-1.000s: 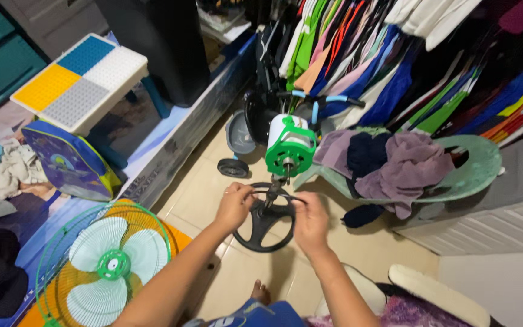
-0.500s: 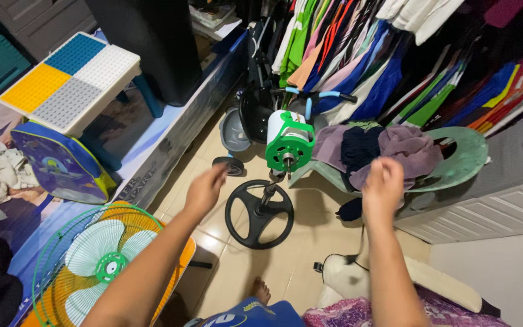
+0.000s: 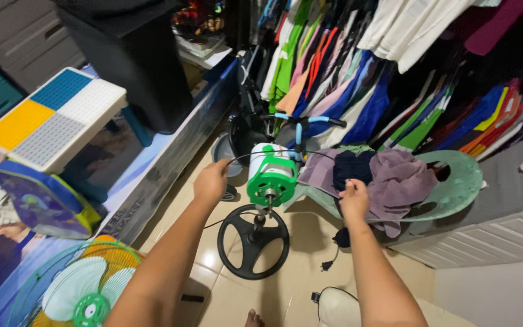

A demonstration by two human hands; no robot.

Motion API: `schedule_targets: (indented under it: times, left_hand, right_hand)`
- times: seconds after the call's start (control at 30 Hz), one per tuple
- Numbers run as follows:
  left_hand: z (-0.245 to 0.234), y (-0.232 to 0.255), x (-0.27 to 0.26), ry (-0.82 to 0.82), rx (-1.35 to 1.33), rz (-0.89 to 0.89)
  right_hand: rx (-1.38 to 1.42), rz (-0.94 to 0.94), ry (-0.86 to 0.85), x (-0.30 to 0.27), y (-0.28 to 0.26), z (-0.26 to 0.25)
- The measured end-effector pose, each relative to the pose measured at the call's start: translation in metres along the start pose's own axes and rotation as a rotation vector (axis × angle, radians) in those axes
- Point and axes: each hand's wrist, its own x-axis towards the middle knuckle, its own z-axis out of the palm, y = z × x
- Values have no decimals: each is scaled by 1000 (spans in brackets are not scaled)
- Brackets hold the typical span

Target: The person disassembles a green table fan by removing the front grille, fan blades, and rear grille. They then use a screwdriver to loosen a screw on the motor housing.

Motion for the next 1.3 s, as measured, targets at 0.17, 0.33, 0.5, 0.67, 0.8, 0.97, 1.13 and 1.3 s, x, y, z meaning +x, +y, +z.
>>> schedule_targets:
  times: [0.17,0.33,0.5,0.67,0.8,0.97,1.13,1.3]
  left_hand:
    - [21,-7,-2,1,-49,-65]
    - [35,-16,-14,25,-111,-46]
    - [27,-37,-83,73,-252,234]
    - [-15,-59,-192,-191,-435,-18]
    - [-46,-79,-238,-362,-485,-16]
    - [-63,-91,-268,-644,-492,38]
    - [-55,-82,-309,-855,-481,172]
    - [-43,-56,-350,-1000,-465,263]
  right_hand:
    - [-193,-204,-19,-4,29,16]
    - [-239,-104,-134,-60,13,14]
    - [202,-133,-237,-170,-11,-8]
    - [187,182,-115,-303,-18,-42]
    - [363,206,-28,-389,-20,-48]
    - [308,276,87,-492,-16,-44]
    - [407,282,270,-594,7,-49]
    - [423,282,382,-646,10,-73]
